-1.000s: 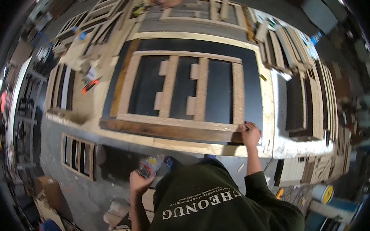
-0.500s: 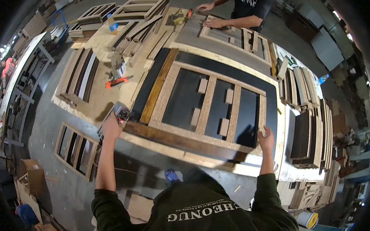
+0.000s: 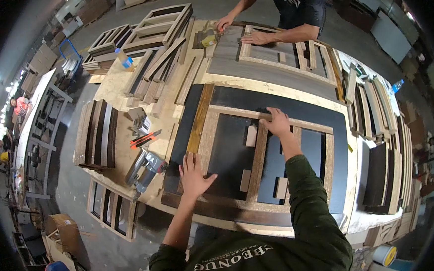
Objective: Assembling wooden furniture frames by placing slats into a jig and securing them with a pneumatic staple gun.
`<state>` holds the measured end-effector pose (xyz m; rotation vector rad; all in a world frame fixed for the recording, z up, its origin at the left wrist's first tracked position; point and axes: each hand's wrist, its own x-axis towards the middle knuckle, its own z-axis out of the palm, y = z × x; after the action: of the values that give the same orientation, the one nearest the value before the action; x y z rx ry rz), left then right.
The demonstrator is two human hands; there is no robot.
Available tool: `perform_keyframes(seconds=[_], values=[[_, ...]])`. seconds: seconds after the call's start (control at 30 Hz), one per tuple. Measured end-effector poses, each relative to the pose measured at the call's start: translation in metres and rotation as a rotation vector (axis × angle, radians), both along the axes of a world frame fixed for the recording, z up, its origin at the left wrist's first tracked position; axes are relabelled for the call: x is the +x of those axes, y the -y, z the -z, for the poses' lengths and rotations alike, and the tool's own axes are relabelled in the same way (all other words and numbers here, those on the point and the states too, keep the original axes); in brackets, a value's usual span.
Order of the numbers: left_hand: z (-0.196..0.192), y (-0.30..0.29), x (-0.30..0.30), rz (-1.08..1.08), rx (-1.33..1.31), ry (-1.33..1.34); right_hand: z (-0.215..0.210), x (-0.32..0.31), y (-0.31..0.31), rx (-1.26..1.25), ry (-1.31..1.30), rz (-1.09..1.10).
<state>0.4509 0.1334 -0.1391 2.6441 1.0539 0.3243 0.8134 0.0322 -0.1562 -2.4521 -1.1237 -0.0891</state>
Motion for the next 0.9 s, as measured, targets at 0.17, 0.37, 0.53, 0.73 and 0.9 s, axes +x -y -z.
perform_keyframes(seconds=[0.17,0.37,0.53,0.73,0.9], values=[[0.016,-0.008,-0.011,0.075,-0.029,-0.071,0.01,-0.008,-0.027,-0.024,-0.02,-0.064],[0.028,-0.016,-0.013,0.102,-0.048,-0.045,0.007,-0.02,-0.038,-0.076,-0.073,0.072],[0.016,-0.026,-0.014,0.143,-0.183,-0.094,-0.011,-0.034,-0.05,-0.201,-0.079,0.212],[0.009,-0.082,0.048,0.146,-0.11,0.161,-0.011,-0.059,-0.086,-0.166,-0.022,-0.011],[0.02,-0.121,0.113,0.133,-0.139,0.048,0.019,-0.091,-0.144,0.117,-0.064,-0.117]])
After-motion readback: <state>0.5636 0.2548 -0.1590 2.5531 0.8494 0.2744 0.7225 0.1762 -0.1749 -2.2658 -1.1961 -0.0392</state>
